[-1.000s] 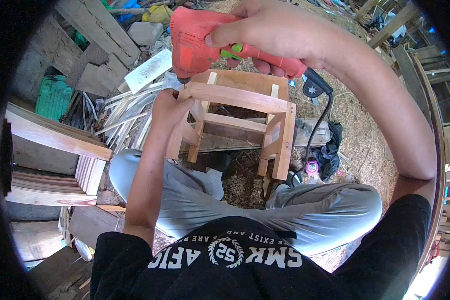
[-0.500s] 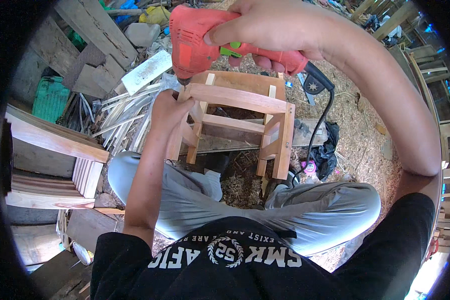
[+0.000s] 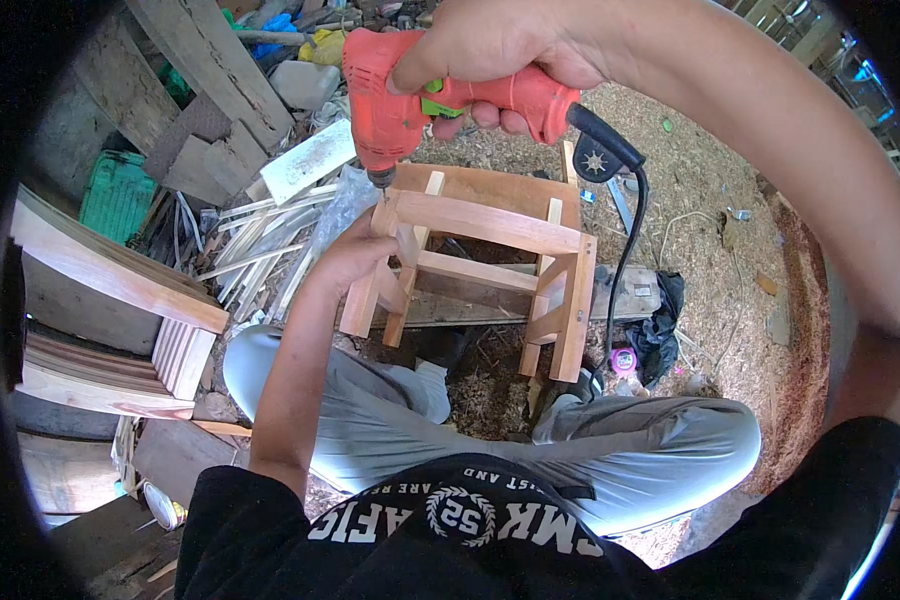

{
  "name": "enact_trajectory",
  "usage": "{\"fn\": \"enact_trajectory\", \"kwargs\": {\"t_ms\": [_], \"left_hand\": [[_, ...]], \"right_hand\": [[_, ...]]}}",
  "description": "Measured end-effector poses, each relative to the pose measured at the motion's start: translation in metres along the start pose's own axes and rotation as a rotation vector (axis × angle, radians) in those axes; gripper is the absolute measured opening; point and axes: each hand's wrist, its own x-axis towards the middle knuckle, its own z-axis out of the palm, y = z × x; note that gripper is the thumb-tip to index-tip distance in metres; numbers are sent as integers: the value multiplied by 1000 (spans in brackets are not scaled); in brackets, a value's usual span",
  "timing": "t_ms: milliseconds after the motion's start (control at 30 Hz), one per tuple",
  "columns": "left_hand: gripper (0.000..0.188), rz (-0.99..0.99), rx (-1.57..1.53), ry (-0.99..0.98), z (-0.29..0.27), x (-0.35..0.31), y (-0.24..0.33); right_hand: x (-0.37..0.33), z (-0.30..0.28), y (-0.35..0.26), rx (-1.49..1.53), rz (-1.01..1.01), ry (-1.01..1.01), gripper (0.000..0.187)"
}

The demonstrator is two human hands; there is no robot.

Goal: Assembling a small wooden stool using a hammer, nails, and a power drill.

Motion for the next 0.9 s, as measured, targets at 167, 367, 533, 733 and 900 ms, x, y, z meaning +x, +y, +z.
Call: {"fn": "enact_trajectory", "kwargs": {"t_ms": [167,367,533,733,900], "left_hand": [[72,-3,-55,-19,-4,1,-6],[72,-1,-116,-26,-5,4,-12],[72,-5,-112,-19,-3,1,-6],[72,-27,-79,-30,-3,-2,-1],[73,1,-59,-21,-3,-2,-2]], "right_hand": [[11,-4,8,65,-8,-96,33],[3,-3,2,5,10,-97,32],[1,1,-2,16,36,-89,35],[-8,16,-20,-92,91,-36,35],[-6,6,-11,-32,32,-110,35]]}}
